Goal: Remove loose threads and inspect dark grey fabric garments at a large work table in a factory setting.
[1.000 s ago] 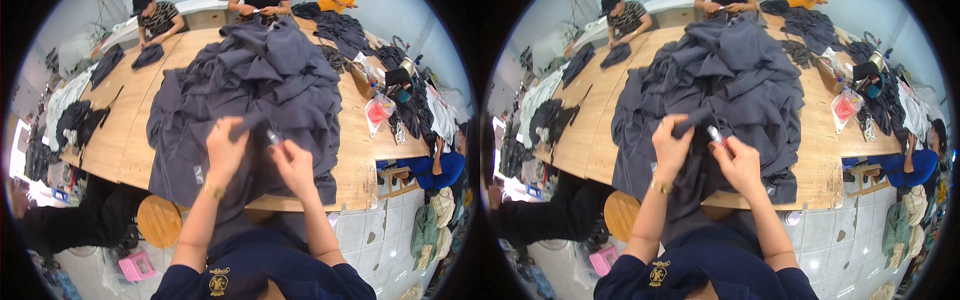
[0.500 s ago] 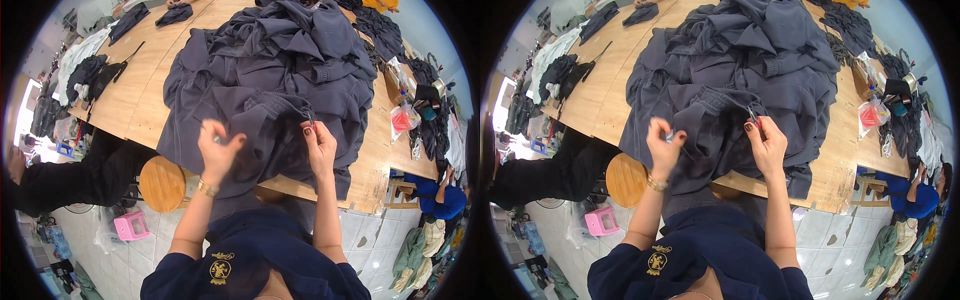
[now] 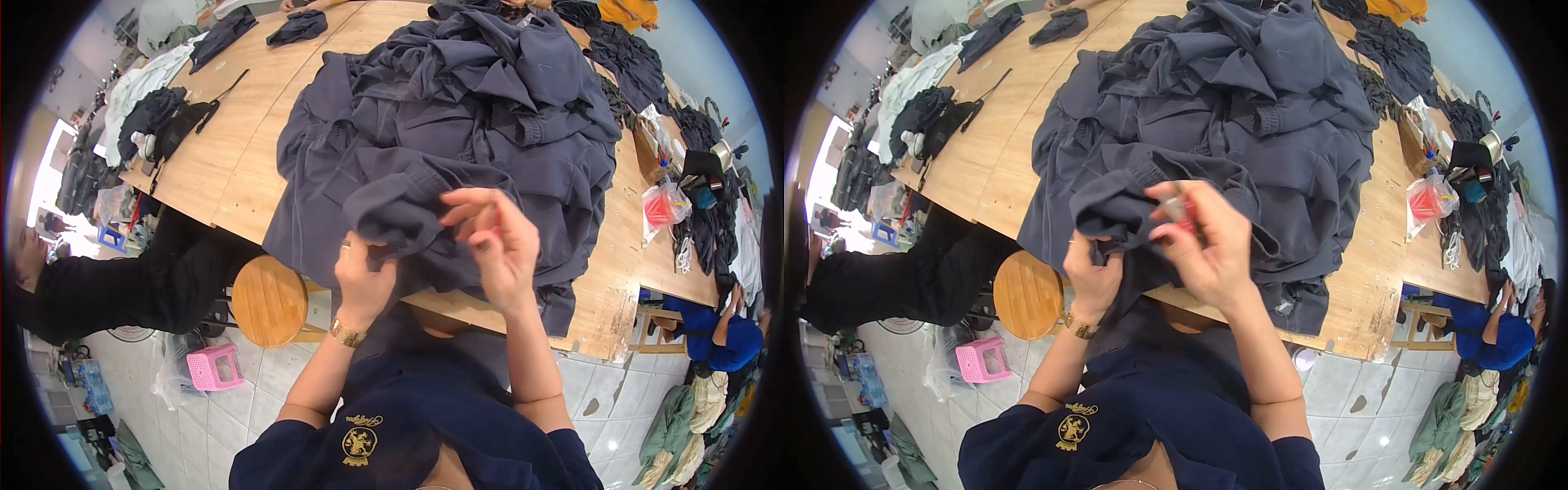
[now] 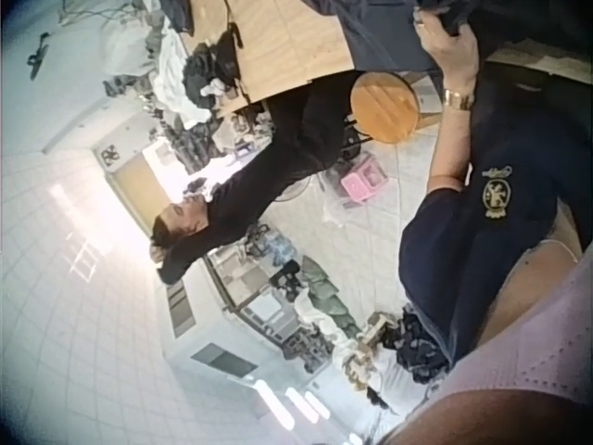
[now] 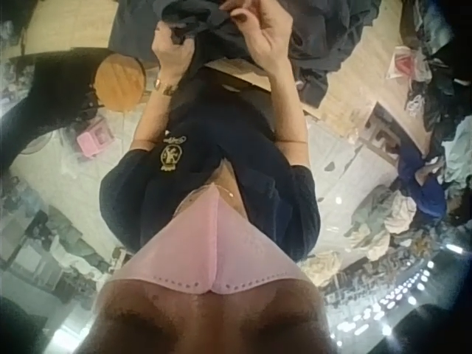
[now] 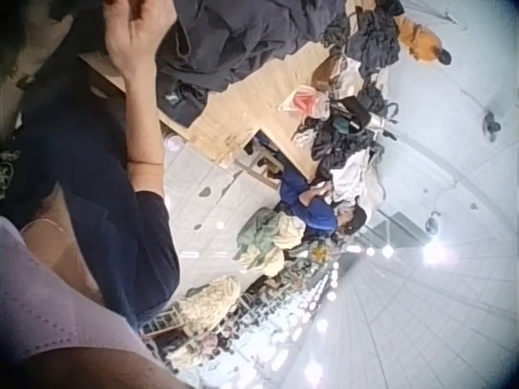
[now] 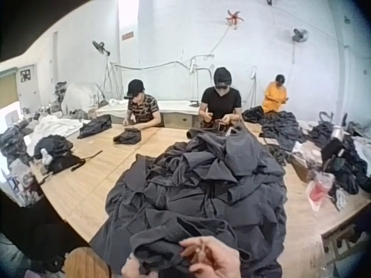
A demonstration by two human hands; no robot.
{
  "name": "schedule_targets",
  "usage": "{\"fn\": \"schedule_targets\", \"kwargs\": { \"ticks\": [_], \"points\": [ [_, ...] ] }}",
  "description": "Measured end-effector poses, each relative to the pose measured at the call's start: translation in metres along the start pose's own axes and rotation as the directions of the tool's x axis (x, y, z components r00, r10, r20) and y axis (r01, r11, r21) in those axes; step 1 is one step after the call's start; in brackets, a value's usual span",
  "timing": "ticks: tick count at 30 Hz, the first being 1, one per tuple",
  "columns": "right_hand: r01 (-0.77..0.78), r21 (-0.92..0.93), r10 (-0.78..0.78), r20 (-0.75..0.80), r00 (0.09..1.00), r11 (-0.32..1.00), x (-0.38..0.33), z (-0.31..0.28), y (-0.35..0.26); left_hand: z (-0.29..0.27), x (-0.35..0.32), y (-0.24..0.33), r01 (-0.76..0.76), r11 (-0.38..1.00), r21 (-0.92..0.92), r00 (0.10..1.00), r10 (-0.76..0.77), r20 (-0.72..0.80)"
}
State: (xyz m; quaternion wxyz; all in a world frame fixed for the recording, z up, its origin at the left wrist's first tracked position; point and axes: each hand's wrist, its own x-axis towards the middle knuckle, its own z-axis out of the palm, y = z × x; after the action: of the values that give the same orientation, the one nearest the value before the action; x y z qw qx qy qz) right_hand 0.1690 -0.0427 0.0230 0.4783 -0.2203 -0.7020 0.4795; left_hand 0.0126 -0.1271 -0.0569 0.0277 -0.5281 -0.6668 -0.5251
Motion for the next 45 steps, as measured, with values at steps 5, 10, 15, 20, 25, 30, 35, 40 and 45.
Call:
{"fn": "schedule_targets", "kwargs": {
  "ticks": [5,10,15,20,25,30,35,40,45],
  "points": [
    [0.416,-0.160,-0.353,0.314,0.881,0.895,0.031,0.028,-0.007,-0.037,0.025,0.020,-0.189,0.982,0.032,0.977,0.191,-0.094],
    [0.169,-0.177,-0.139,0.168,0.976,0.970,0.027,0.039,0.049,-0.049,0.033,0.016,-0.262,0.965,-0.004,0.915,0.248,-0.319],
    [-0.227,0.046,0.217,0.164,0.962,0.973,-0.036,0.061,0.075,-0.037,0.031,0.004,0.072,0.997,0.002,0.964,-0.069,-0.257],
    [-0.354,0.124,0.352,0.032,0.935,0.927,-0.065,0.072,0.079,-0.027,0.020,-0.001,0.352,0.912,-0.211,0.936,-0.336,0.107],
    [-0.350,0.153,0.354,0.002,0.935,0.924,-0.068,0.065,0.080,-0.022,0.016,0.008,0.377,0.837,-0.396,0.906,-0.246,0.344],
    [-0.305,0.225,0.329,-0.078,0.941,0.925,-0.071,0.058,0.078,-0.022,0.018,0.023,0.387,0.777,-0.496,0.911,-0.241,0.334],
    [-0.411,0.200,0.395,0.116,0.911,0.889,-0.070,0.041,0.072,-0.019,0.017,0.021,0.225,0.948,-0.227,0.952,-0.164,0.258],
    [-0.326,0.189,0.332,-0.001,0.943,0.926,-0.061,0.039,0.061,-0.017,0.017,0.023,0.186,0.971,-0.152,0.968,-0.155,0.195],
    [-0.273,0.226,0.299,-0.087,0.950,0.935,-0.054,0.040,0.054,-0.012,0.012,0.025,0.107,0.989,-0.105,0.988,-0.094,0.120]
  ]
}}
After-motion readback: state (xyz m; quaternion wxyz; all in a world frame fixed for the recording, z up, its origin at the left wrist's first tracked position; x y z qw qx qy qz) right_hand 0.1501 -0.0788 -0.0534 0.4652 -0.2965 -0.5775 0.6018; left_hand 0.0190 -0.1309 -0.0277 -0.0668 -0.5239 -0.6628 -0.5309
